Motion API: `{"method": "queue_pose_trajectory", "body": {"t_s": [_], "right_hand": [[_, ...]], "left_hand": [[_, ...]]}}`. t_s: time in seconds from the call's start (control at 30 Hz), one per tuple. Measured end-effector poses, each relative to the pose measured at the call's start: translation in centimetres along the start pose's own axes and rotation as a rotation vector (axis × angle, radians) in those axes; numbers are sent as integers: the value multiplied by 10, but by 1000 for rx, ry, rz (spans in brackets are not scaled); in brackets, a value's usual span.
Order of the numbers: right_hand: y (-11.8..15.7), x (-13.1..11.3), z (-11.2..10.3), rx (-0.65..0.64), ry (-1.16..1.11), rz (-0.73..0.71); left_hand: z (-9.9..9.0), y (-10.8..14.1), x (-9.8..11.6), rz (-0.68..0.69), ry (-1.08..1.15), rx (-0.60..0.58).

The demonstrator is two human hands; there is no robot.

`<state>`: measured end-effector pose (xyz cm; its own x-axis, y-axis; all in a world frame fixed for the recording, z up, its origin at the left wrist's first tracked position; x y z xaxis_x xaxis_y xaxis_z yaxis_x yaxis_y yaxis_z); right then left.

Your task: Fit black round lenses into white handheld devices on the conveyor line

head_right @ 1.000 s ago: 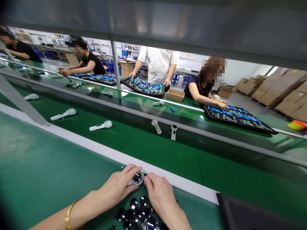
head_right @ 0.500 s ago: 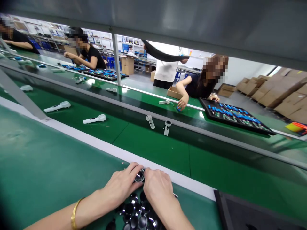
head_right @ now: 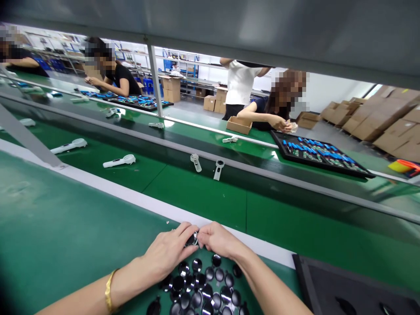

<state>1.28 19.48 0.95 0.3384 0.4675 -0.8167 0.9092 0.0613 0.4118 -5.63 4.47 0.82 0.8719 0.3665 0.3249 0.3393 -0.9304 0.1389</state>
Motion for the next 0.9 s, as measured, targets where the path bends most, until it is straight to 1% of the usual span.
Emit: {"method": "queue_pose_trajectory", "body": {"t_s": [0.1,0.2,0.3,0.37,0.43,0.5,0.63,0.73,0.77,0.83,0.9], "right_hand": [[3,2,1,49,-3,-64],[15,-6,4,72,46,-125],[34,-22,11,76,246,-196],[45,-30,17,58,371,-223],[55,-32,21,39,390,-214],[61,-27,22,52,351,-161],[64,-15,21,197,231,-31],[60,-14,21,273,137,-30],[57,-15,21,281,118,-32],[52,-14,23,289,108,-37],[48,-10,26,287,122,-38]], "left_hand": [[0,0,0,-10,-3,3],[2,1,-3,1,24,-5],[1,2,-4,46,71,-13],[-5,4,-6,76,77,-31],[-15,7,-7,105,36,-62],[-30,12,-8,138,-52,-79],[-63,23,-8,234,-227,-42],[-77,27,-9,291,-273,-32],[-79,26,-11,279,-276,-25],[-80,19,-21,209,-241,5],[-78,8,-42,96,-133,43]]}}
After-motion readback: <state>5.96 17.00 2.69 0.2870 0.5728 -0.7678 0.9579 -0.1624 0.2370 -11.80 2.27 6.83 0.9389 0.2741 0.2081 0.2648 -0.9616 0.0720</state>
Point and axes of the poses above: each hand's wrist, its own y-axis away from the middle knuckle, its own z-axis out of the palm, x = y × z, the point moved 2 cm from there along -y, towards the middle knuckle, and after that the axes turned 6 degrees about -x, right-handed, at the moved point
